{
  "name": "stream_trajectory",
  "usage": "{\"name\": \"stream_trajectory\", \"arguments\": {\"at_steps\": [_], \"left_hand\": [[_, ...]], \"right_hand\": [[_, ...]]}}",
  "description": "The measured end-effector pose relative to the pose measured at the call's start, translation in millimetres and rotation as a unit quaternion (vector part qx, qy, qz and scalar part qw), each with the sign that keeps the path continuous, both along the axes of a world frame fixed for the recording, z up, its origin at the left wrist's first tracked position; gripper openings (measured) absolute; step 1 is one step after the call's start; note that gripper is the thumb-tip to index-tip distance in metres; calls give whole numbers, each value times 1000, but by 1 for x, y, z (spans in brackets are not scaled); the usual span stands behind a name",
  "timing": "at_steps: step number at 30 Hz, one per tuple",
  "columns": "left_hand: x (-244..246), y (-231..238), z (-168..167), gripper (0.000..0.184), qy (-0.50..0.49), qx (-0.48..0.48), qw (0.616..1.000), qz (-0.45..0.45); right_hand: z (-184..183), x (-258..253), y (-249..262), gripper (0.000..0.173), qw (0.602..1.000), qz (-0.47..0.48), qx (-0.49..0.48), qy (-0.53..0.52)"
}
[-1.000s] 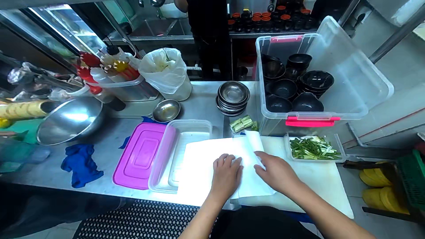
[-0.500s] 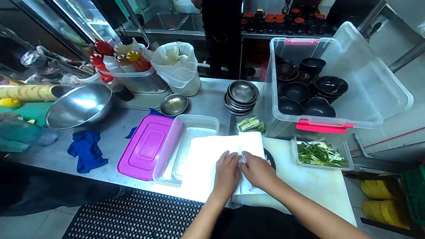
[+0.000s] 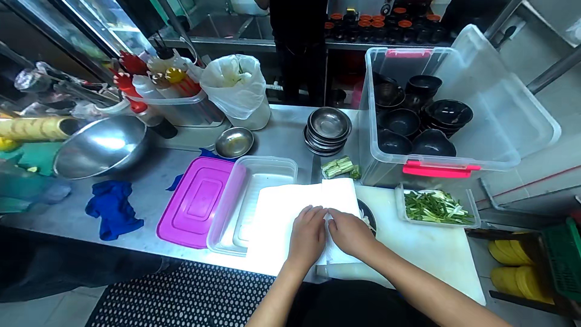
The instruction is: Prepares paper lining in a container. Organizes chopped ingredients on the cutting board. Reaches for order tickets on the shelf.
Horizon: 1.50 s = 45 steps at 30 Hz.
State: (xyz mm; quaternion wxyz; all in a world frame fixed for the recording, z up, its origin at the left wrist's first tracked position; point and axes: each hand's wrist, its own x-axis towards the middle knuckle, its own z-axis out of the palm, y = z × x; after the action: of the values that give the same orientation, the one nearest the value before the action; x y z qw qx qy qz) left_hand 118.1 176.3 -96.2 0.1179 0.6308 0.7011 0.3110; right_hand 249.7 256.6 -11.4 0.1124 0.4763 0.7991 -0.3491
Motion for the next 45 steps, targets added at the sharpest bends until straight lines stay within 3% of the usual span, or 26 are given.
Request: {"name": "stream_trajectory", "arguments": {"at_steps": [6,11,13,17,20,23,27,31,45], "left_hand": [[0,0,-4,32,34,13,999,-4],[-3,-2,-3,28,45,-2,999,-8],[-3,-3,-3,27,42,-5,999,-7],[-2,-3,-4,27,45,6,999,-4],[-2,-3,-5,27,50,12,999,-6],[-3,-2,-4,27,51,3,999,-10],[-3,1,-1,28,54,-4,998,-17],[-4,3,-2,26,55,7,998,-19],[-3,4,1,28,59,9,998,-17]], "right_hand": [[1,7,3,43,999,-3,-11,30],[-3,44,12,31,982,-77,100,139],[-6,58,18,30,977,-108,140,119],[-10,75,22,45,987,-125,96,40],[-14,80,6,58,987,-61,145,47],[-22,79,-21,49,956,95,254,114],[-33,67,-42,36,926,236,262,137],[-41,62,-42,26,917,251,273,148],[-47,65,-45,25,881,295,322,182]]}}
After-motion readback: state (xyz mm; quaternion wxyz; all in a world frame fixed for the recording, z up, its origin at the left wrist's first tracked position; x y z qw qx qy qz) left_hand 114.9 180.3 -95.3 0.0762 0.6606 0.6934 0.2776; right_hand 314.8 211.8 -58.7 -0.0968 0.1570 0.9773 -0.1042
